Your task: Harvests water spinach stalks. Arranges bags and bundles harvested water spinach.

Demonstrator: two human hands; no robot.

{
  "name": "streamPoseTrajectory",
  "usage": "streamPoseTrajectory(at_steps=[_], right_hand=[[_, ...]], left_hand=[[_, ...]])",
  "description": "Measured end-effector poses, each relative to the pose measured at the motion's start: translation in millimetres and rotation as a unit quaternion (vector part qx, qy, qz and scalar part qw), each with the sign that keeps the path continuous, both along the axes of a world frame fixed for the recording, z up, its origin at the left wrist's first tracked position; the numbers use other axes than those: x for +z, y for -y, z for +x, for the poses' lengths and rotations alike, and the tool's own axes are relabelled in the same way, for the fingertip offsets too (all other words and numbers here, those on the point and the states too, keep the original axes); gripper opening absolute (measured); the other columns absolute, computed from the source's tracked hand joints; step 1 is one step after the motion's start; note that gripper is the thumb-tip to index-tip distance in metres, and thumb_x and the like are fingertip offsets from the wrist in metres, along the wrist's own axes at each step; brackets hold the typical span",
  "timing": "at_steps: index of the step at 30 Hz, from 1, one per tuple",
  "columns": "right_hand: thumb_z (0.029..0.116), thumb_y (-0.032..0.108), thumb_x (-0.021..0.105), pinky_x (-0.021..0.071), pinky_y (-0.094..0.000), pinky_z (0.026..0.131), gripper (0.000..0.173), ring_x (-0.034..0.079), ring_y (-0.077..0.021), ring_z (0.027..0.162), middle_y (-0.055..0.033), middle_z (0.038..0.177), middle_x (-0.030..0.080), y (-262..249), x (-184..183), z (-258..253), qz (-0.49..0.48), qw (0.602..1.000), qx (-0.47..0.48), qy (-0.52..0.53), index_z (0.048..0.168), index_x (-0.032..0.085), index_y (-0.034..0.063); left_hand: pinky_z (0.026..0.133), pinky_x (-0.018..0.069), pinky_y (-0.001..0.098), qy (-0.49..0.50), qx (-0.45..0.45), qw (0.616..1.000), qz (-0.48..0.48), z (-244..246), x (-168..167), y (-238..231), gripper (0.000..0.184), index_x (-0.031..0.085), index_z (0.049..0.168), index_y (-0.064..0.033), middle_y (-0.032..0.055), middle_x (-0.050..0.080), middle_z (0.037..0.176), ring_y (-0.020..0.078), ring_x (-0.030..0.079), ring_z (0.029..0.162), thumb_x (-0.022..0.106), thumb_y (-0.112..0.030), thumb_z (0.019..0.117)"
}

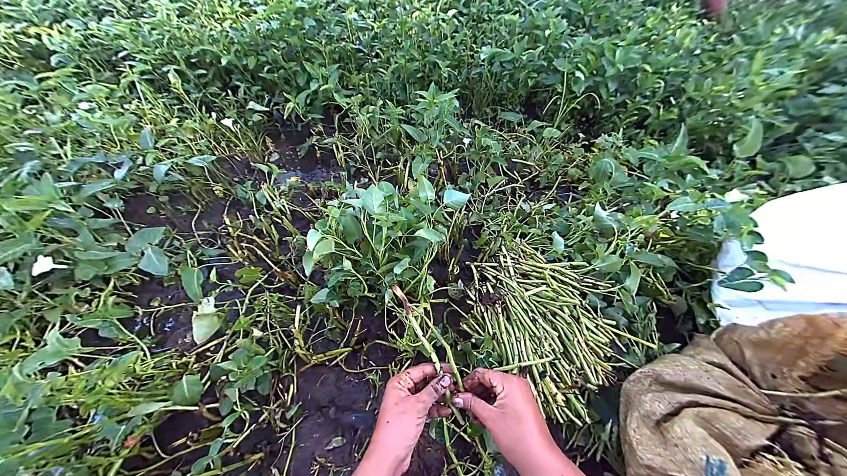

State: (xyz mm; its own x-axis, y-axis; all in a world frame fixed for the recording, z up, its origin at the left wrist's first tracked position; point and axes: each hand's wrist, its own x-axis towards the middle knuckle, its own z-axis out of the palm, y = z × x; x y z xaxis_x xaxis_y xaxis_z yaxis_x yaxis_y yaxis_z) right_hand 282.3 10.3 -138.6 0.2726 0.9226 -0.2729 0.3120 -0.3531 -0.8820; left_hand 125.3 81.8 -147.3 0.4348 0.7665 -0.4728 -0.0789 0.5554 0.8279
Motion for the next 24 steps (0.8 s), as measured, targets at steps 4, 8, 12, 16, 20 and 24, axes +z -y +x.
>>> streamPoseTrajectory(at_steps=[4, 8, 12, 16, 20, 24], right_hand=[[0.0890, 0.017, 0.078, 0.0603, -0.0233, 0.070, 0.013, 0.070, -0.0054, 0.074, 0.0003, 0.088, 0.075, 3, 0, -2, 0.025, 1.000, 0.000, 0.017, 0.097, 0.075, 0.0079], [0.0872, 0.019, 0.080, 0.0594, -0.0216, 0.072, 0.014, 0.069, -0.0051, 0.077, -0.0005, 0.089, 0.073, 5, 0, -1, 0.051, 0.997, 0.011, 0.055, 0.094, 0.074, 0.0075], [0.0883, 0.019, 0.078, 0.0584, -0.0224, 0.078, 0.015, 0.069, -0.0055, 0.081, -0.0016, 0.091, 0.073, 5, 0, -3, 0.036, 0.997, 0.038, 0.058, 0.094, 0.075, 0.0064], [0.0942, 0.027, 0.074, 0.0571, -0.0321, 0.087, 0.024, 0.070, -0.0123, 0.090, -0.0063, 0.096, 0.075, -2, 7, 19, 0.012, 0.991, 0.115, 0.062, 0.100, 0.076, 0.0040], [0.0995, 0.028, 0.069, 0.0573, -0.0476, 0.089, 0.026, 0.071, -0.0253, 0.093, -0.0117, 0.102, 0.074, -35, -4, 98, -0.039, 0.974, -0.035, 0.220, 0.112, 0.076, 0.0063], [0.0980, 0.022, 0.069, 0.0524, -0.0552, 0.099, 0.029, 0.067, -0.0352, 0.110, -0.0191, 0.115, 0.070, -58, -26, 137, -0.187, 0.931, -0.034, 0.311, 0.119, 0.071, 0.0028]], left_hand=[[0.070, 0.0624, 0.0318, 0.016, -0.003, 1.000, 0.008, -2, 1, 0, 0.011, 0.071, 0.106, 0.0016, 0.0102, 0.073, 0.096, 0.0182, 0.072, 0.080, 0.065, 0.001, 0.0966], [0.074, 0.0627, 0.0322, 0.019, -0.019, 0.999, 0.023, -3, 1, 1, 0.010, 0.072, 0.104, 0.0018, 0.0105, 0.073, 0.100, 0.0184, 0.072, 0.084, 0.065, 0.001, 0.0962], [0.075, 0.0631, 0.0315, 0.017, -0.033, 0.998, 0.047, -6, 0, 3, 0.008, 0.073, 0.100, 0.0019, 0.0106, 0.074, 0.100, 0.0178, 0.073, 0.084, 0.068, 0.002, 0.0936], [0.073, 0.0631, 0.0316, 0.014, -0.043, 0.998, 0.050, -4, -4, 6, 0.008, 0.071, 0.099, 0.0006, 0.0090, 0.073, 0.097, 0.0176, 0.072, 0.083, 0.063, 0.001, 0.0959], [0.072, 0.0628, 0.0334, 0.013, -0.017, 1.000, 0.022, -9, -9, 4, 0.013, 0.069, 0.104, 0.0020, 0.0128, 0.073, 0.100, 0.0216, 0.073, 0.085, 0.056, 0.000, 0.1013], [0.073, 0.0628, 0.0340, 0.047, -0.009, 0.999, -0.006, -12, -5, 4, 0.015, 0.066, 0.107, 0.0017, 0.0131, 0.073, 0.100, 0.0219, 0.073, 0.086, 0.052, -0.001, 0.1032]])
